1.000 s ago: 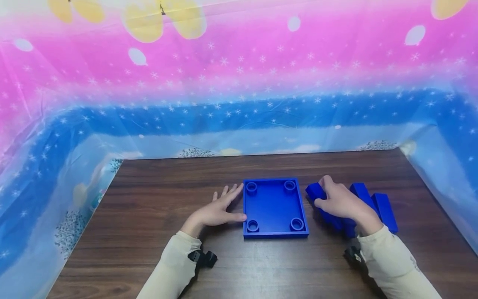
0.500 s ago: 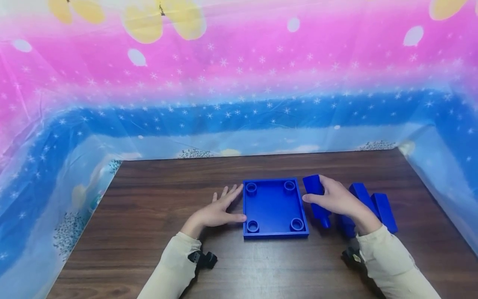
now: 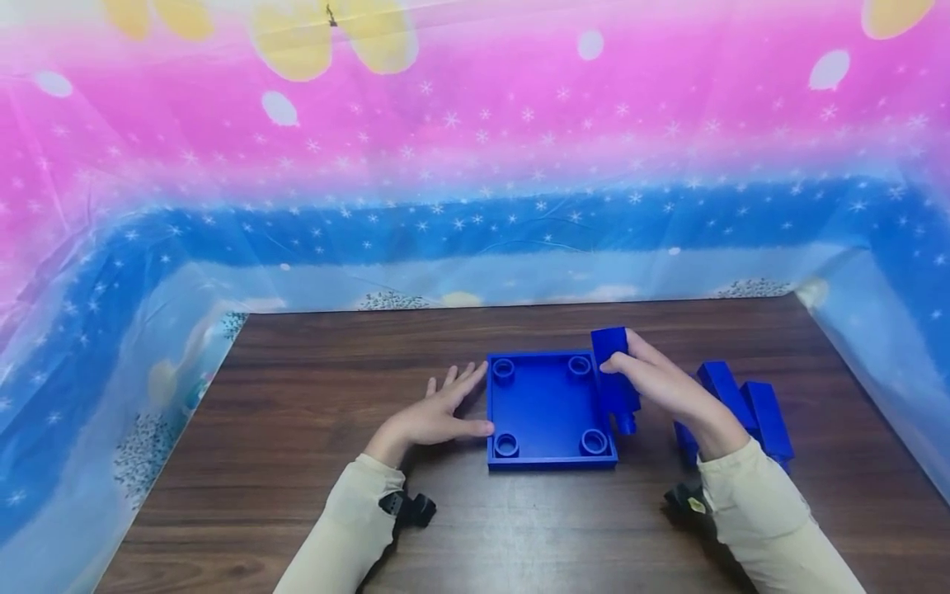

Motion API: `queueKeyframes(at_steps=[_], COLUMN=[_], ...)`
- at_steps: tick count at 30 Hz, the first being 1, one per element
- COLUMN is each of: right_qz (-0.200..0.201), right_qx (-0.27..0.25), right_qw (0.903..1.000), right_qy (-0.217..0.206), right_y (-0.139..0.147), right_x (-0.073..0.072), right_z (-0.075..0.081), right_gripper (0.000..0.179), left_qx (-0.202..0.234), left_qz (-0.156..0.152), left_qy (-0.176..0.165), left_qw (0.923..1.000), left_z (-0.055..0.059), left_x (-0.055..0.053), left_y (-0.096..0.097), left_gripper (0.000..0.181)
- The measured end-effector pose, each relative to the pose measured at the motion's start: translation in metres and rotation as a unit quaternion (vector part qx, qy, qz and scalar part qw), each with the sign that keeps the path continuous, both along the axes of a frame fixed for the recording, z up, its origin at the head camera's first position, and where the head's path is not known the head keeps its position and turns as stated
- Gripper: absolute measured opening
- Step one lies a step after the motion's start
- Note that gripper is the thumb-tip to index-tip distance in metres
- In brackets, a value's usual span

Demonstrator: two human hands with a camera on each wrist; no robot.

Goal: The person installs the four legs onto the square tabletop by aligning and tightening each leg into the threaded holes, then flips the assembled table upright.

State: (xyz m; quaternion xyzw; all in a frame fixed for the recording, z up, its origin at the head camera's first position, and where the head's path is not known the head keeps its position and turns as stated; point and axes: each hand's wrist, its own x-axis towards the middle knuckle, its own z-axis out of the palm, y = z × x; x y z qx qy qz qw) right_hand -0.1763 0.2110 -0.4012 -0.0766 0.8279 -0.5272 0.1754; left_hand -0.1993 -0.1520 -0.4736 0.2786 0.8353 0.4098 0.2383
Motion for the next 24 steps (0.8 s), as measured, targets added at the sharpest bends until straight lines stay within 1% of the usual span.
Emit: queueKeyframes(at_steps=[1, 3, 5, 7, 10, 14, 19, 23, 24], right_qz=[0.004, 0.011, 0.011, 0.01, 0.009, 0.0, -0.01, -0.015, -0.014], right_qx=[-0.001, 0.006, 0.018, 0.032, 0.043, 0.052, 0.05, 0.042, 0.036], right_qw=[1.0, 0.9999, 0.9998, 0.9994, 0.999, 0.9981, 0.9972, 0.9967, 0.9965], right_qy=[-0.002, -0.001, -0.005, -0.004, 0.006, 0.031, 0.055, 0.068, 0.074], right_y=[-0.003, -0.01, -0.016, -0.021, -0.028, -0.037, -0.053, -0.066, -0.07], right_x=[0.0, -0.002, -0.003, -0.005, -0.009, -0.017, -0.032, -0.042, -0.044], right_z=[0.001, 0.003, 0.005, 0.005, 0.005, 0.005, 0.007, 0.009, 0.009], right_gripper=[0.08, 0.089, 0.099, 0.105, 0.109, 0.109, 0.11, 0.11, 0.107], left_qx=[-0.002, -0.006, -0.005, -0.001, 0.008, -0.01, -0.039, -0.044, -0.044], left_qz=[0.001, 0.002, 0.003, 0.002, -0.002, -0.002, 0.008, 0.013, 0.013], left_qy=[0.0, 0.003, 0.003, 0.001, 0.001, -0.001, -0.005, -0.005, -0.005], left_qw=[1.0, 1.0, 1.0, 1.0, 1.0, 0.9999, 0.9992, 0.999, 0.9989], left_z=[0.0, -0.003, -0.003, 0.0, 0.004, 0.007, 0.011, 0.011, 0.011], left_x=[0.0, -0.001, -0.001, 0.0, 0.002, 0.003, 0.004, 0.003, 0.003], left_y=[0.0, -0.001, -0.001, 0.0, 0.0, 0.002, 0.004, 0.004, 0.004], left_gripper=[0.107, 0.107, 0.107, 0.108, 0.109, 0.106, 0.101, 0.099, 0.1])
